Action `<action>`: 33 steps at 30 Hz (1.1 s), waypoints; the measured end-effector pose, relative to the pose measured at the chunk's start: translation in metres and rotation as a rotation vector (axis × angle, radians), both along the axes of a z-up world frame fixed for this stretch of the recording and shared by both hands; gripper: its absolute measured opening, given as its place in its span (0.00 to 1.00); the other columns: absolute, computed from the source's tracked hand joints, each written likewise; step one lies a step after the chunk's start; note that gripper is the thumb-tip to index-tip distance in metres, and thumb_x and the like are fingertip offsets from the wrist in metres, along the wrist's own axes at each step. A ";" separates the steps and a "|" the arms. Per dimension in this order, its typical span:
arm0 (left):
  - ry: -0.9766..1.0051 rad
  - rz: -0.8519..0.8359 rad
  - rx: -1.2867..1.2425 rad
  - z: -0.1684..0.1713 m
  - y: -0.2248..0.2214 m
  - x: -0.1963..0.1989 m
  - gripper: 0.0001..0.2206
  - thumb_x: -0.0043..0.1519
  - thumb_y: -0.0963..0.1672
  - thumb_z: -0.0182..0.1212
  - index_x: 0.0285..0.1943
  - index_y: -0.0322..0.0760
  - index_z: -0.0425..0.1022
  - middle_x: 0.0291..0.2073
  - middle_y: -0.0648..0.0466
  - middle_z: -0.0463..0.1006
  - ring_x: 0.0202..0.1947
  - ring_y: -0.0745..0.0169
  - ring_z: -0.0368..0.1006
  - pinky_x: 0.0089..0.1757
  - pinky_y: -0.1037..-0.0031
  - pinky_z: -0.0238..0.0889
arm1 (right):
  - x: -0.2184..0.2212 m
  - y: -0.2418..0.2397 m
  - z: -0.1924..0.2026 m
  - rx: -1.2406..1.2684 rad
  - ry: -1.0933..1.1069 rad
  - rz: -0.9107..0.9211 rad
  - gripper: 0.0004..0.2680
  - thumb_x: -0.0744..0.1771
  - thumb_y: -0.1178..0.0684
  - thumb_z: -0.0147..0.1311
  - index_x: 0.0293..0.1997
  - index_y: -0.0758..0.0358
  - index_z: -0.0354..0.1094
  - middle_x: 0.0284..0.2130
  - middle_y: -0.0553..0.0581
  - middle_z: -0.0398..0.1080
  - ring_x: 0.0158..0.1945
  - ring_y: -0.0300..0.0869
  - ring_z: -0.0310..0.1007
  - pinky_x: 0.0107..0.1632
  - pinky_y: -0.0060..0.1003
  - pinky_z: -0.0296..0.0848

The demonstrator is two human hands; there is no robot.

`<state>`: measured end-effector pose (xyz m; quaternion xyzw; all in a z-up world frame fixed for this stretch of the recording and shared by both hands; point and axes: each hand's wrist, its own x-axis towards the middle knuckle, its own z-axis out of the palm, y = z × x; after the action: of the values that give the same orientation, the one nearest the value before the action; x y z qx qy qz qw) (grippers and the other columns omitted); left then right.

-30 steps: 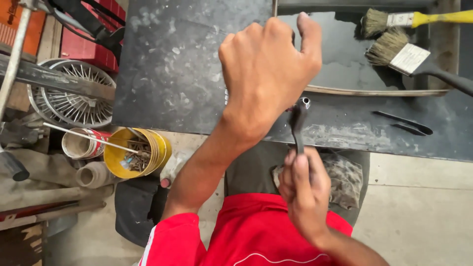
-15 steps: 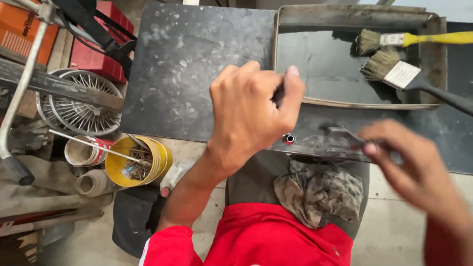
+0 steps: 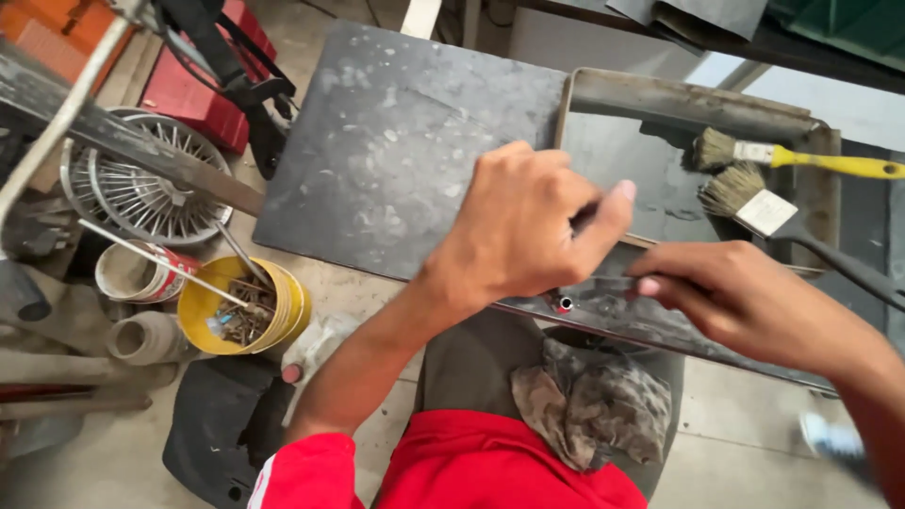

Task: The person is cleaning a metal engine component by scraping off residue and using a wire brush.

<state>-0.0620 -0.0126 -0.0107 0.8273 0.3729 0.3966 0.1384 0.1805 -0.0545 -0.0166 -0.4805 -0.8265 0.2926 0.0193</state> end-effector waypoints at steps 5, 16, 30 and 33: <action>-0.026 -0.038 0.013 -0.003 0.002 -0.001 0.26 0.65 0.50 0.44 0.12 0.35 0.69 0.11 0.47 0.70 0.16 0.44 0.65 0.32 0.53 0.58 | -0.015 0.001 -0.017 -0.155 0.202 -0.060 0.10 0.69 0.47 0.49 0.33 0.54 0.76 0.17 0.45 0.69 0.20 0.35 0.57 0.26 0.32 0.58; -0.042 -0.033 -0.063 0.001 0.004 -0.015 0.25 0.66 0.50 0.44 0.13 0.37 0.63 0.11 0.53 0.63 0.16 0.50 0.60 0.31 0.58 0.56 | -0.007 -0.039 -0.034 -0.165 0.368 -0.390 0.11 0.71 0.46 0.45 0.39 0.57 0.74 0.25 0.47 0.71 0.25 0.35 0.61 0.32 0.29 0.60; 0.060 0.050 -0.164 0.005 0.004 -0.007 0.25 0.68 0.50 0.41 0.16 0.36 0.56 0.11 0.52 0.59 0.17 0.48 0.60 0.28 0.55 0.50 | -0.013 -0.056 -0.058 0.022 0.681 -0.440 0.13 0.71 0.45 0.45 0.37 0.62 0.71 0.25 0.49 0.68 0.26 0.34 0.61 0.31 0.28 0.60; 0.104 0.037 -0.161 0.009 0.003 0.001 0.27 0.68 0.51 0.38 0.14 0.35 0.58 0.11 0.48 0.65 0.17 0.40 0.62 0.30 0.53 0.53 | -0.022 -0.045 -0.051 0.099 0.428 -0.318 0.09 0.71 0.47 0.44 0.39 0.56 0.70 0.27 0.45 0.71 0.27 0.36 0.64 0.35 0.31 0.62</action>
<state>-0.0614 -0.0093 -0.0015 0.8259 0.4257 0.3244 0.1776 0.1587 -0.0995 -0.0675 -0.5298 -0.7313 0.3398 0.2626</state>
